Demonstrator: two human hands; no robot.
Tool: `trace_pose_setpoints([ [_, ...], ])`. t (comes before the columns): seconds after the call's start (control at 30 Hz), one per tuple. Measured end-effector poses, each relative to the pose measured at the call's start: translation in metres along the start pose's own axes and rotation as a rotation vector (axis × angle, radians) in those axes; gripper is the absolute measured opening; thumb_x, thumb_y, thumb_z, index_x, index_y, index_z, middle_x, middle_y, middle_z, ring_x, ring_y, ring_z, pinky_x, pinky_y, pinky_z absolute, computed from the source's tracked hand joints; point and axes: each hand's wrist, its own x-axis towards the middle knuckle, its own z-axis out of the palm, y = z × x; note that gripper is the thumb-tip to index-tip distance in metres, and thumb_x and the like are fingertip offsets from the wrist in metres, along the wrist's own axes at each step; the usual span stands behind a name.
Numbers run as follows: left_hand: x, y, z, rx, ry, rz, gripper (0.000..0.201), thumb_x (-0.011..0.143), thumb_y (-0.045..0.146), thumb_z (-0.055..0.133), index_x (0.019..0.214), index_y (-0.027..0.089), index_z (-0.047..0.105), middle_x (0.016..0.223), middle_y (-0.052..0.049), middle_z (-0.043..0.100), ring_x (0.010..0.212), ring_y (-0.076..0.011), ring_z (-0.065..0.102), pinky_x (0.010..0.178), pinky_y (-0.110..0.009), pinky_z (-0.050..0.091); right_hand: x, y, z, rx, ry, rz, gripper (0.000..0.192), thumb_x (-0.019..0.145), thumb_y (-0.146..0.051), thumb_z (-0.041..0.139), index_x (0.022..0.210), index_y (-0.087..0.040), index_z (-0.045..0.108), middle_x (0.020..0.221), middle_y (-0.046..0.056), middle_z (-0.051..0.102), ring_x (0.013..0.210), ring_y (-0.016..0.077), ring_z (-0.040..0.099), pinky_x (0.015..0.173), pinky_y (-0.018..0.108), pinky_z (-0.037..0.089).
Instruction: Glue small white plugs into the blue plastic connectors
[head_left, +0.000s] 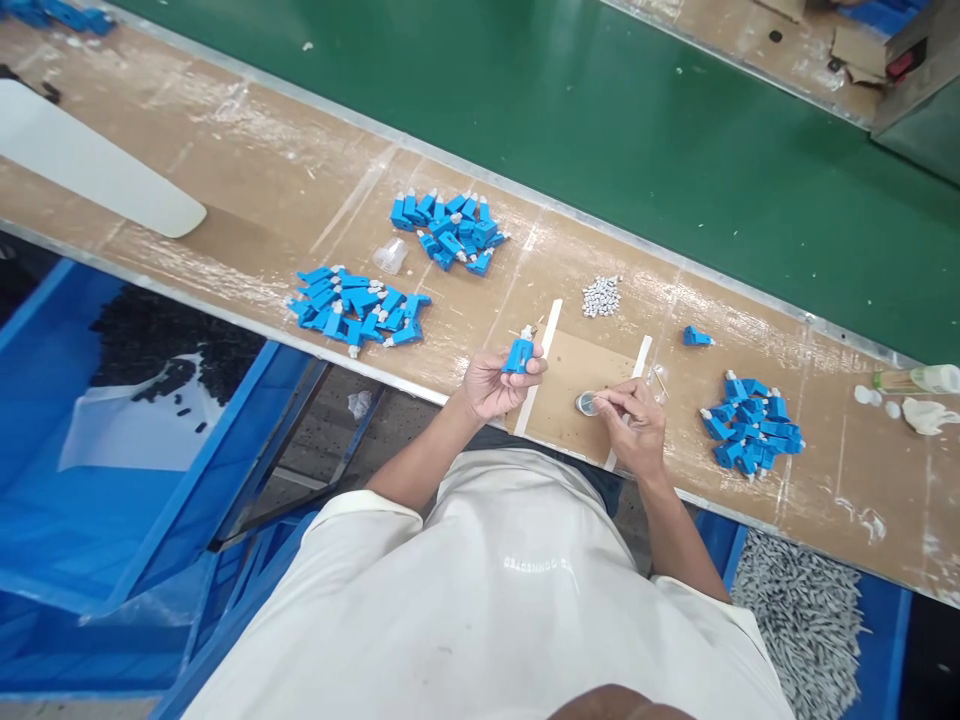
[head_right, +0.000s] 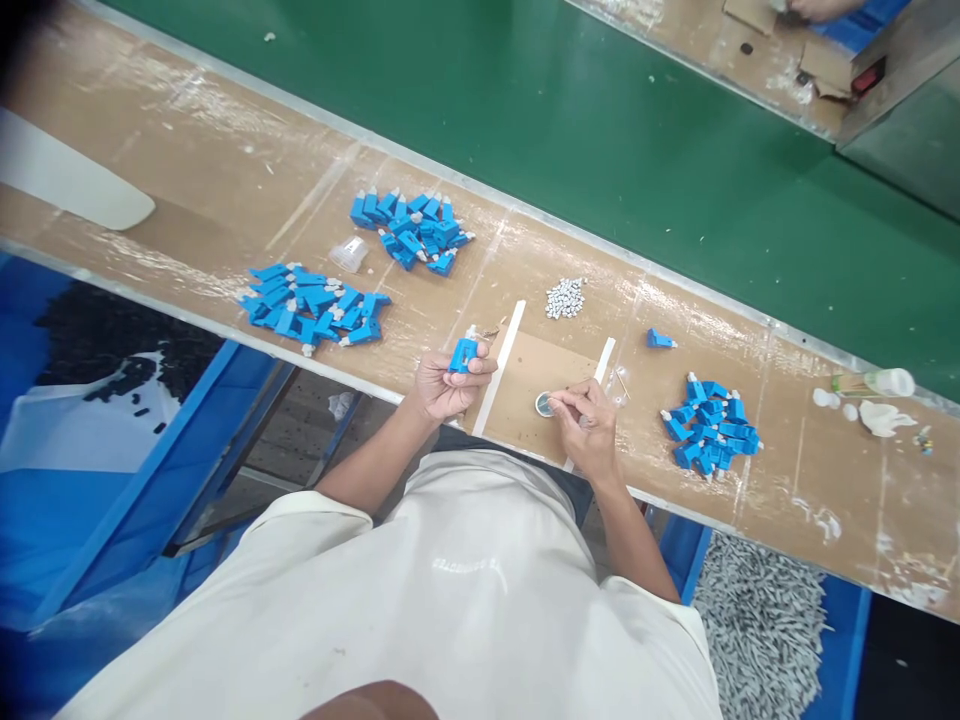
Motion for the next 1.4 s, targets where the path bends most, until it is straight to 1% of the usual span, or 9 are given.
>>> trace_pose_setpoints([
  [0.1, -0.001, 0.001, 0.001, -0.014, -0.013, 0.003, 0.035, 0.077, 0.01, 0.059, 0.111, 0.014, 0.067, 0.074, -0.004, 0.056, 0.051, -0.0058, 0.046, 0.038, -0.009, 0.04, 0.002, 0.001, -0.004, 0.031, -0.018, 0.026, 0.019, 0.088, -0.039, 0.07, 0.08, -0.025, 0.078, 0.075, 0.003, 0.064, 0.068, 0.0188, 0.057, 0.061, 0.033, 0.048],
  [0.2, -0.001, -0.001, 0.004, 0.022, -0.047, -0.016, 0.026, 0.079, 0.009, 0.06, 0.104, 0.015, 0.068, 0.073, -0.004, 0.058, 0.055, -0.0074, 0.053, 0.043, -0.01, 0.045, 0.005, 0.005, -0.009, 0.075, 0.022, 0.1, 0.021, 0.085, -0.043, 0.071, 0.078, -0.023, 0.076, 0.074, 0.002, 0.064, 0.069, 0.018, 0.058, 0.062, 0.032, 0.048],
  [0.33, 0.002, -0.009, 0.009, 0.205, -0.118, -0.02, 0.011, 0.081, 0.015, 0.072, 0.091, 0.012, 0.069, 0.075, -0.005, 0.065, 0.06, -0.009, 0.061, 0.05, -0.014, 0.052, 0.007, 0.011, -0.018, 0.237, 0.112, 0.243, 0.026, 0.08, -0.048, 0.075, 0.08, -0.023, 0.073, 0.075, 0.001, 0.067, 0.06, 0.0148, 0.056, 0.056, 0.029, 0.049],
  [0.4, 0.005, -0.016, 0.011, 0.303, -0.165, -0.031, 0.017, 0.079, 0.022, 0.08, 0.085, 0.01, 0.069, 0.073, -0.004, 0.065, 0.06, -0.0091, 0.063, 0.052, -0.015, 0.052, 0.006, 0.01, -0.023, 0.301, 0.161, 0.264, 0.029, 0.078, -0.051, 0.077, 0.082, -0.022, 0.073, 0.074, 0.001, 0.069, 0.057, 0.0144, 0.057, 0.052, 0.028, 0.049],
  [0.57, 0.007, -0.03, 0.018, 0.405, -0.269, -0.1, 0.036, 0.075, 0.04, 0.087, 0.082, 0.008, 0.071, 0.074, -0.005, 0.068, 0.06, -0.0091, 0.066, 0.053, -0.016, 0.052, 0.003, -0.009, -0.031, 0.274, 0.264, 0.137, 0.028, 0.084, -0.05, 0.075, 0.085, -0.023, 0.073, 0.075, 0.002, 0.071, 0.058, 0.0155, 0.06, 0.051, 0.03, 0.051],
  [0.67, 0.006, -0.034, 0.022, 0.422, -0.294, -0.124, 0.039, 0.075, 0.043, 0.087, 0.082, 0.007, 0.072, 0.075, -0.007, 0.069, 0.06, -0.0091, 0.066, 0.053, -0.015, 0.051, 0.0, -0.026, -0.031, 0.218, 0.312, 0.024, 0.025, 0.087, -0.048, 0.073, 0.085, -0.023, 0.073, 0.075, 0.003, 0.071, 0.058, 0.0163, 0.062, 0.052, 0.031, 0.051],
  [0.8, 0.004, -0.035, 0.024, 0.414, -0.313, -0.139, 0.04, 0.073, 0.043, 0.088, 0.081, 0.007, 0.072, 0.073, -0.006, 0.068, 0.058, -0.0093, 0.066, 0.053, -0.016, 0.052, -0.005, -0.041, -0.027, 0.138, 0.316, -0.079, 0.018, 0.091, -0.043, 0.07, 0.087, -0.026, 0.074, 0.077, 0.004, 0.073, 0.068, 0.0206, 0.067, 0.061, 0.036, 0.055],
  [0.93, 0.003, -0.035, 0.025, 0.424, -0.313, -0.142, 0.041, 0.073, 0.045, 0.088, 0.08, 0.008, 0.072, 0.071, -0.005, 0.068, 0.057, -0.0092, 0.066, 0.053, -0.016, 0.052, -0.006, -0.043, -0.023, 0.055, 0.296, -0.118, 0.018, 0.093, -0.043, 0.066, 0.087, -0.027, 0.073, 0.079, 0.005, 0.074, 0.073, 0.0231, 0.07, 0.067, 0.04, 0.058],
  [1.4, 0.001, -0.033, 0.026, 0.418, -0.333, -0.152, 0.049, 0.068, 0.049, 0.091, 0.084, 0.006, 0.073, 0.07, -0.005, 0.068, 0.056, -0.009, 0.065, 0.051, -0.015, 0.049, -0.001, -0.037, -0.015, 0.095, 0.273, -0.271, 0.007, 0.094, -0.027, 0.068, 0.093, -0.024, 0.075, 0.082, 0.003, 0.075, 0.071, 0.019, 0.068, 0.062, 0.034, 0.056],
])
